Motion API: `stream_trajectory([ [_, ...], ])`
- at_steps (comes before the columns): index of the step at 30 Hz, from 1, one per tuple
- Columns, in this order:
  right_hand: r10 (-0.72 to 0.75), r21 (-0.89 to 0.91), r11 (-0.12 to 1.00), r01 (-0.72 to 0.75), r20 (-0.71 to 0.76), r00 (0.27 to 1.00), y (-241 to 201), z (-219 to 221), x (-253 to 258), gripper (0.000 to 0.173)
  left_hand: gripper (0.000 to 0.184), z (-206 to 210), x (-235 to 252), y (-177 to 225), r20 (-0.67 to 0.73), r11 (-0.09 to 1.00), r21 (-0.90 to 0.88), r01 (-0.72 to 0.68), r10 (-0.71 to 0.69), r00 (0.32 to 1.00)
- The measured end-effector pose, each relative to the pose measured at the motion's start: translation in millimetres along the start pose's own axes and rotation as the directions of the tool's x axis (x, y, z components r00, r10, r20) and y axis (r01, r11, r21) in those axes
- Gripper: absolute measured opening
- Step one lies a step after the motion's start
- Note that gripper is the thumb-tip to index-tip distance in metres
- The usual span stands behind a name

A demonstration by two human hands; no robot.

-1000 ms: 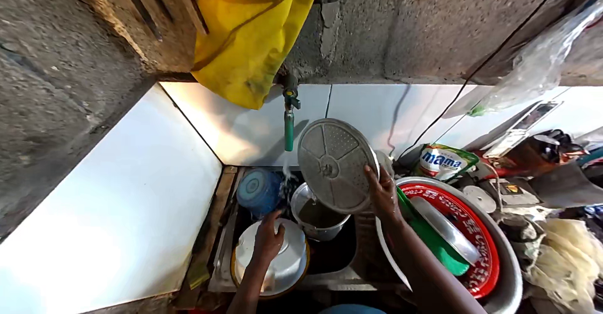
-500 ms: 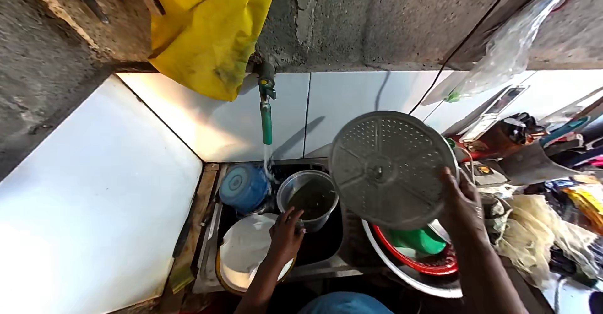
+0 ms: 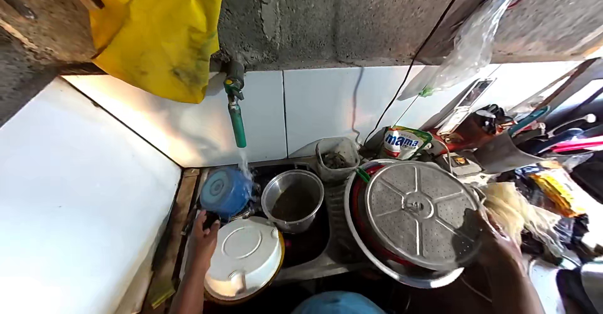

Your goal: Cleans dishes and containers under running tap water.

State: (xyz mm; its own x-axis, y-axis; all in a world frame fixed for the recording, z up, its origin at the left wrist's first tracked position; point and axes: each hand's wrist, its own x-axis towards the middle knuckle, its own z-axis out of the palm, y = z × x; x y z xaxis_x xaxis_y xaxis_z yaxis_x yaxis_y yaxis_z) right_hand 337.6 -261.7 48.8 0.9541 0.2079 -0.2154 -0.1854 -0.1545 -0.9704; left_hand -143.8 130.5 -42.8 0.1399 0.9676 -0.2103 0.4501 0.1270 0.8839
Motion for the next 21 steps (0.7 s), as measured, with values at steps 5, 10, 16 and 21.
stream_trajectory([
  [5,0.147,-0.09,0.984,-0.155,-0.087,0.985,31,9,10,0.041,0.063,15,15,23,-0.04,0.875,-0.36,0.325,-0.363,0.931],
  [10,0.022,-0.538,0.842,-0.038,-0.035,0.999,48,-1,21,0.052,0.067,32,42,17,0.027,0.743,-0.448,0.496,-0.544,0.839],
  [16,0.017,-0.692,0.72,0.059,0.102,0.995,44,-13,28,0.048,0.072,43,62,19,0.063,0.685,-0.456,0.569,-0.613,0.788],
  [21,-0.108,-0.636,0.761,0.124,0.064,0.992,30,-17,22,0.056,0.058,54,52,47,0.149,0.493,-0.662,0.564,-0.651,0.744],
])
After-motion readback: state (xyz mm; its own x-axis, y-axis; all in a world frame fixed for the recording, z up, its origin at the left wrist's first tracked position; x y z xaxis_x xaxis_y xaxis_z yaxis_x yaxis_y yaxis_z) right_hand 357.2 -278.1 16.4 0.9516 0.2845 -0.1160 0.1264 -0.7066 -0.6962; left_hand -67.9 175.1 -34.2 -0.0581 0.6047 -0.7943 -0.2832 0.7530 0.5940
